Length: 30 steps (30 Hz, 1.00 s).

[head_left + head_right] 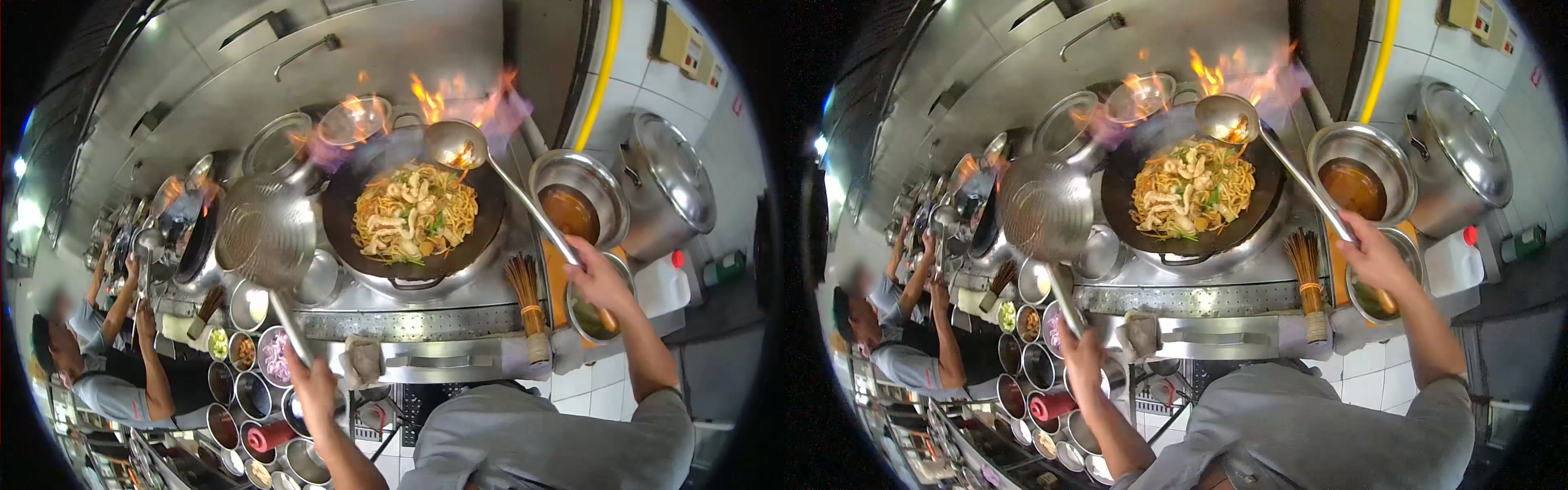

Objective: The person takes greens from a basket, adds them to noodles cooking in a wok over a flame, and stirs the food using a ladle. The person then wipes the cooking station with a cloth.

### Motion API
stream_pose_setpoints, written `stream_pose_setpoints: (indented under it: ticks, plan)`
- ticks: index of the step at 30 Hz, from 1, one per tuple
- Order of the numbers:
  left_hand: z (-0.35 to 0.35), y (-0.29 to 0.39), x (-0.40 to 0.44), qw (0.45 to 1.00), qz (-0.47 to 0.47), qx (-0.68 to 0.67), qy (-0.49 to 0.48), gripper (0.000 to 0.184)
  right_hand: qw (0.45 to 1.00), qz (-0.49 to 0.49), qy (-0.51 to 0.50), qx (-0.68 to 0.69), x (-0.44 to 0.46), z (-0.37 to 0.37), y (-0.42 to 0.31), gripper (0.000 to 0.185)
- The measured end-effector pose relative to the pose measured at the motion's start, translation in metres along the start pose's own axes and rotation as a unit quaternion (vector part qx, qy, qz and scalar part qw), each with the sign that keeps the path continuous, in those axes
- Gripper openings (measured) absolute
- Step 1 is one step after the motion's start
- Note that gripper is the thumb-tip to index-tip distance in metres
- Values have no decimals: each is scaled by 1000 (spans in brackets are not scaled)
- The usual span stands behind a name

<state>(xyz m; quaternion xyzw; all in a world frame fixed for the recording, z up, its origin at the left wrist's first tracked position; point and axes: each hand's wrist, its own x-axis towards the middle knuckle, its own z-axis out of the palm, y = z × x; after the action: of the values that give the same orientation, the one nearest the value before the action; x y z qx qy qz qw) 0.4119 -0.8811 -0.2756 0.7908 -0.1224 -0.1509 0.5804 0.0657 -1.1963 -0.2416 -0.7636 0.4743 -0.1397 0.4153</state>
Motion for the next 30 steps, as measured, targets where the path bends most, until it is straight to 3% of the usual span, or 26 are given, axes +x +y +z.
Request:
stream_pose_setpoints:
  ticks: [1,3,4,6,9,10,12,15,16,17,19,21,23,24,27,30]
  plan:
    - [-14,-3,-3,995,-67,-70,-19,47,998,61,-13,28,6,5,0,50]
    - [-39,-31,3,961,-188,-199,-34,36,993,-73,42,-84,56,35,22,53]
    - [-45,-44,9,957,-212,-197,-33,20,982,-106,63,-143,74,46,25,53]
    - [-56,-95,43,924,-284,-243,-80,16,946,-177,86,-258,100,69,20,54]
    - [-67,-107,55,883,-382,-252,-103,10,981,71,-135,-117,83,75,-76,52]
    - [-65,-109,61,888,-372,-255,-87,10,977,79,-163,-114,72,74,-93,52]
    - [-58,-115,73,898,-350,-259,-66,11,972,-52,-145,-177,66,68,-58,53]
    - [-57,-104,76,962,-241,-104,-76,16,950,-180,-62,-247,31,42,-25,55]
    - [-68,-105,81,964,-97,213,-124,26,939,-211,-26,-269,20,29,-24,56]
    - [-64,-112,71,932,19,360,-28,35,948,-185,-27,-256,14,17,-25,57]
    - [-19,-43,41,901,261,345,38,45,965,-130,-26,-228,0,-4,-25,60]
    - [57,10,22,856,428,286,-48,52,974,-154,-42,-162,1,-16,-15,58]
    - [129,12,21,838,455,249,-170,44,974,-156,-54,-157,4,-24,-24,56]
    - [137,4,17,845,443,237,-186,37,977,-184,-77,-76,9,-30,-10,54]
    - [151,4,8,857,428,200,-205,22,973,50,-214,-64,1,-76,-40,53]
    - [145,28,-11,854,454,181,-178,15,963,51,-243,-107,24,-66,-49,53]
